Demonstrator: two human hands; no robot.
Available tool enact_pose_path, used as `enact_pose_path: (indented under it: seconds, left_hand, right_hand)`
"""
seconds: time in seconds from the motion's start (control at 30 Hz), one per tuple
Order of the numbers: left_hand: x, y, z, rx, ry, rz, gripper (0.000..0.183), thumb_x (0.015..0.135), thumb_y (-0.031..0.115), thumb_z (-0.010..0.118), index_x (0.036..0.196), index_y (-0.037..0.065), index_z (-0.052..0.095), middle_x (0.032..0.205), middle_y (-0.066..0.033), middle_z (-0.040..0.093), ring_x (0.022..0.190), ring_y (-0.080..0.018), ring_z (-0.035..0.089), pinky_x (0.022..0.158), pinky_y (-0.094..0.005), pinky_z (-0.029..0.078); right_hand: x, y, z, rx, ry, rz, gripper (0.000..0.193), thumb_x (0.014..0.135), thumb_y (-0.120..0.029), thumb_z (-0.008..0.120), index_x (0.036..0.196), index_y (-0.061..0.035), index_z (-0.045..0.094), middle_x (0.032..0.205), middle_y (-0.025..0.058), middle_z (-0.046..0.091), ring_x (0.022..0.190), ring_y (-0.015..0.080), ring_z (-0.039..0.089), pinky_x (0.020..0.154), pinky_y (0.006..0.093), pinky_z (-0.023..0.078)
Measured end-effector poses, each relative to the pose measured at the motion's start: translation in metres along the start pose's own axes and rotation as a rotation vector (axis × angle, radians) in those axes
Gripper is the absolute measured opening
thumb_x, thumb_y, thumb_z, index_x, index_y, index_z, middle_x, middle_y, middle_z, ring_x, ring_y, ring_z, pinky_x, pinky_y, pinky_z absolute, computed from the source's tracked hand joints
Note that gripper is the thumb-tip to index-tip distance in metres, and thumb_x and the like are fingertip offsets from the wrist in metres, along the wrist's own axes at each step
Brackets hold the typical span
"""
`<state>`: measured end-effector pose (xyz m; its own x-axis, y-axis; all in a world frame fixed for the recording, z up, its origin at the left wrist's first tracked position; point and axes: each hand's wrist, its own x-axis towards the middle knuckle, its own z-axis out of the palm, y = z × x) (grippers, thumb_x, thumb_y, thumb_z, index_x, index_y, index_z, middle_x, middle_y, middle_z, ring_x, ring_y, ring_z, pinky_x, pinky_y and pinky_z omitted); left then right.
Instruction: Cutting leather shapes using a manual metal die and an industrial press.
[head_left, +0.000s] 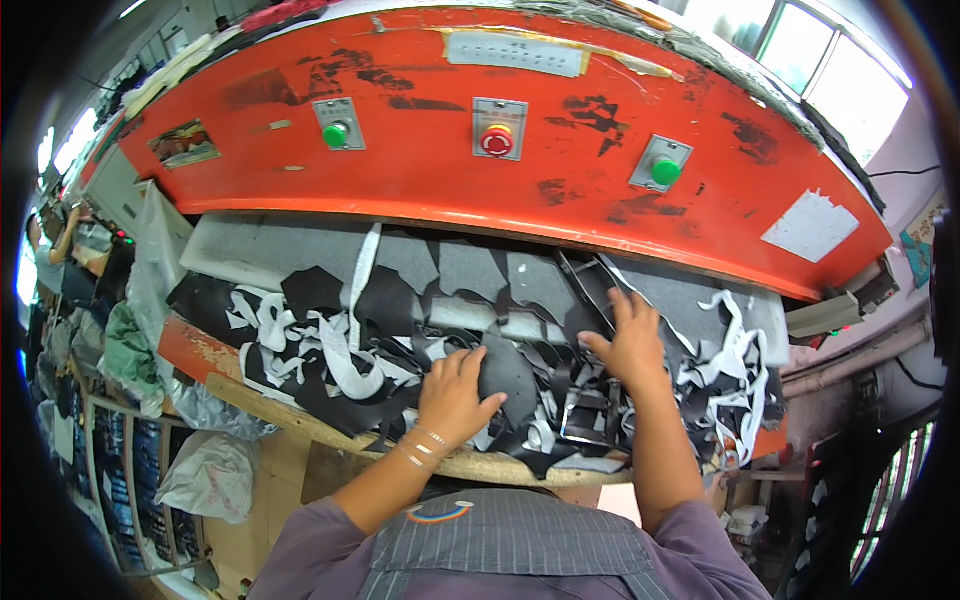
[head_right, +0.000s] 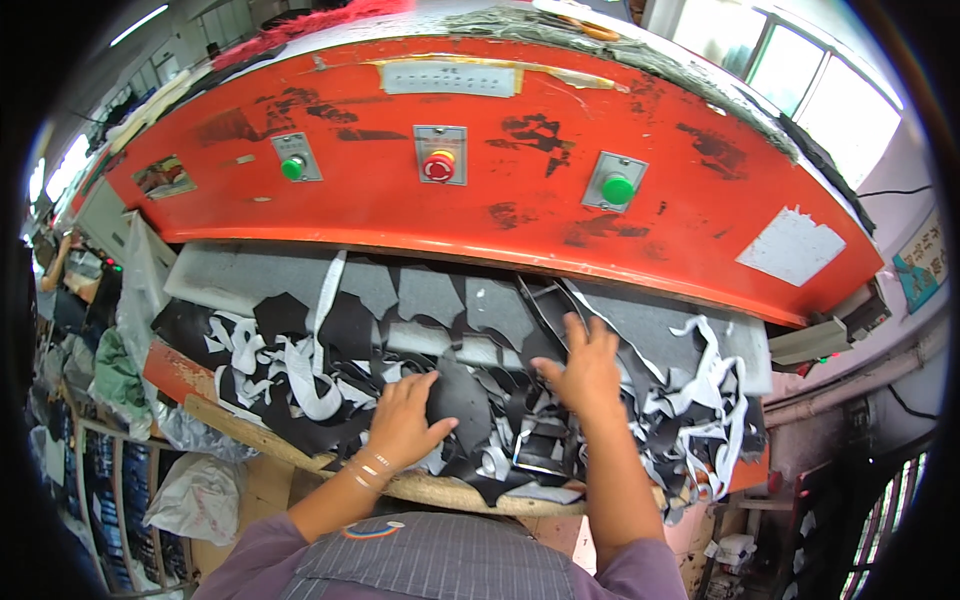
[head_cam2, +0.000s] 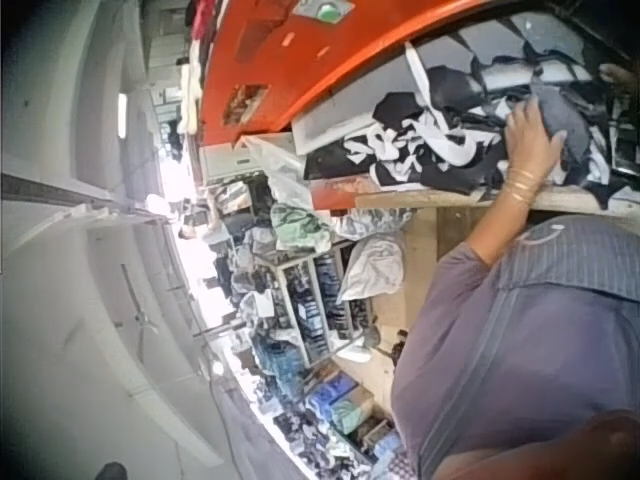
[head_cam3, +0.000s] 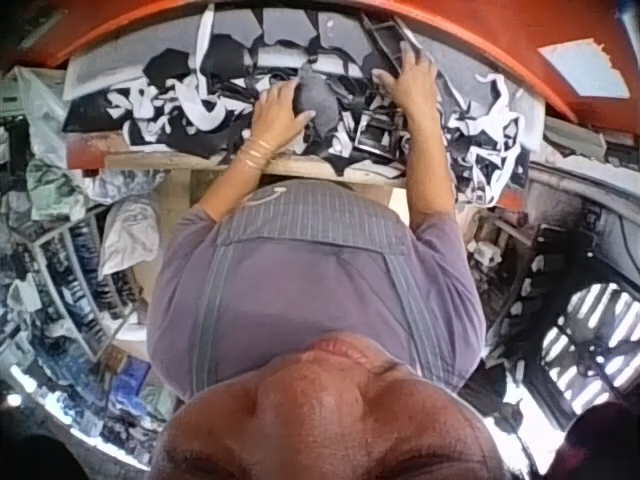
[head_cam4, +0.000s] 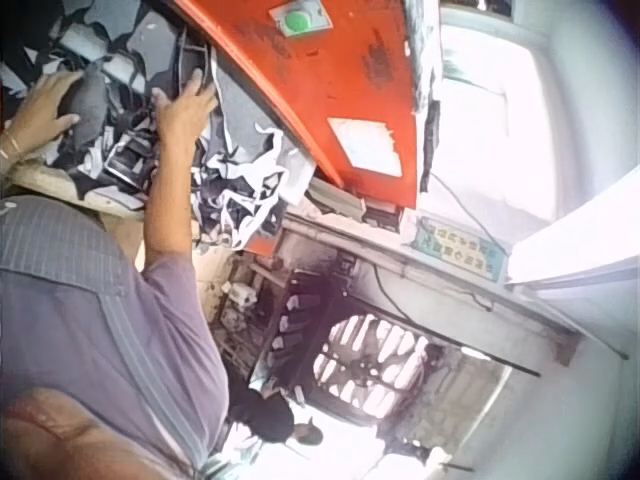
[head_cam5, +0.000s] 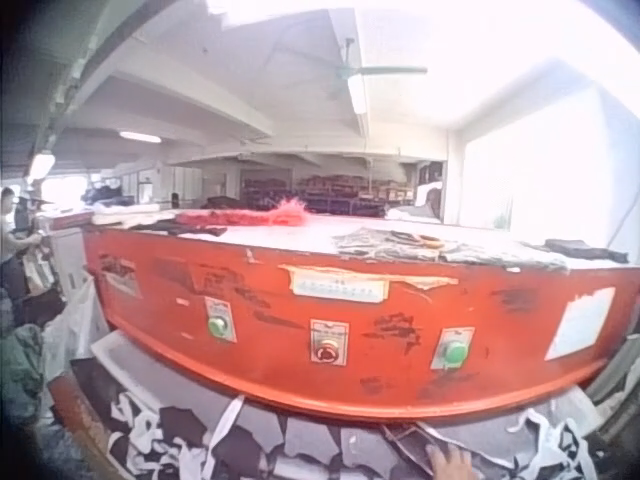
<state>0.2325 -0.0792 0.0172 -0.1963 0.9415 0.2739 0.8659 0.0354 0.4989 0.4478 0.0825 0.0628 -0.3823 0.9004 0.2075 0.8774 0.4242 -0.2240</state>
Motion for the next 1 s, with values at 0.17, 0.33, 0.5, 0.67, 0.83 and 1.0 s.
enact_pose_path:
  seconds: [0.17,0.33,0.5,0.67,0.83,1.0]
  left_hand:
    - [0.02,0.001,0.017,-0.14,-0.13,-0.082,0.08,0.074,0.022,0.079,0.138,0.0,0.037,0.106,-0.0211,0.059,0.1,-0.0371,0.057,0.088,-0.0422,0.046]
    - [0.025,-0.024,-0.002,-0.575,-0.109,-0.377,0.045,0.079,0.019,0.078,0.113,-0.002,0.059,0.082,-0.0072,0.063,0.071,-0.0132,0.059,0.066,-0.0287,0.049]
    - [0.048,-0.05,-0.067,-0.466,0.059,-0.493,0.029,0.079,0.018,0.076,0.097,-0.003,0.066,0.088,-0.0133,0.065,0.076,-0.0205,0.062,0.072,-0.0311,0.05]
    - [0.067,-0.136,-0.061,0.211,0.232,-0.476,0.039,0.077,0.023,0.075,0.105,-0.002,0.063,0.113,-0.023,0.059,0.1,-0.0367,0.059,0.09,-0.0412,0.047]
    - [0.064,-0.124,-0.032,0.208,0.269,-0.531,0.041,0.071,0.021,0.079,0.102,-0.002,0.063,0.108,-0.0226,0.061,0.103,-0.0397,0.055,0.091,-0.0437,0.044]
    - [0.068,-0.083,-0.033,0.168,0.397,-0.268,0.027,0.069,0.012,0.078,0.091,0.003,0.064,0.096,-0.0139,0.064,0.094,-0.0342,0.058,0.082,-0.043,0.043]
  right_hand:
    - [0.052,0.04,0.043,0.164,-0.15,0.014,0.077,0.072,-0.033,0.079,0.136,-0.0081,0.044,0.134,0.0236,0.046,0.121,0.0405,0.044,0.099,0.0446,0.042]
    - [0.072,0.103,0.037,1.239,-0.263,0.096,0.074,0.071,-0.021,0.08,0.134,-0.0036,0.044,0.126,0.0119,0.053,0.12,0.0257,0.049,0.102,0.0368,0.038]
    - [0.093,0.159,-0.034,1.298,0.131,-0.147,0.091,0.065,-0.037,0.084,0.138,-0.001,0.041,0.132,0.009,0.05,0.122,0.0211,0.047,0.104,0.0345,0.035]
    - [0.188,0.089,-0.202,0.769,0.574,-0.398,0.066,0.082,-0.023,0.072,0.135,0.0044,0.043,0.116,0.0127,0.062,0.1,0.0177,0.06,0.09,0.0276,0.044]
    - [0.305,0.081,-0.267,0.108,0.749,-0.108,0.063,0.085,-0.047,0.063,0.132,-0.0069,0.053,0.121,0.0231,0.062,0.111,0.0342,0.06,0.094,0.039,0.045]
    - [0.372,0.135,-0.285,-0.177,0.61,0.157,0.06,0.085,-0.05,0.062,0.133,-0.0156,0.053,0.129,0.0169,0.059,0.119,0.0356,0.055,0.098,0.0427,0.043]
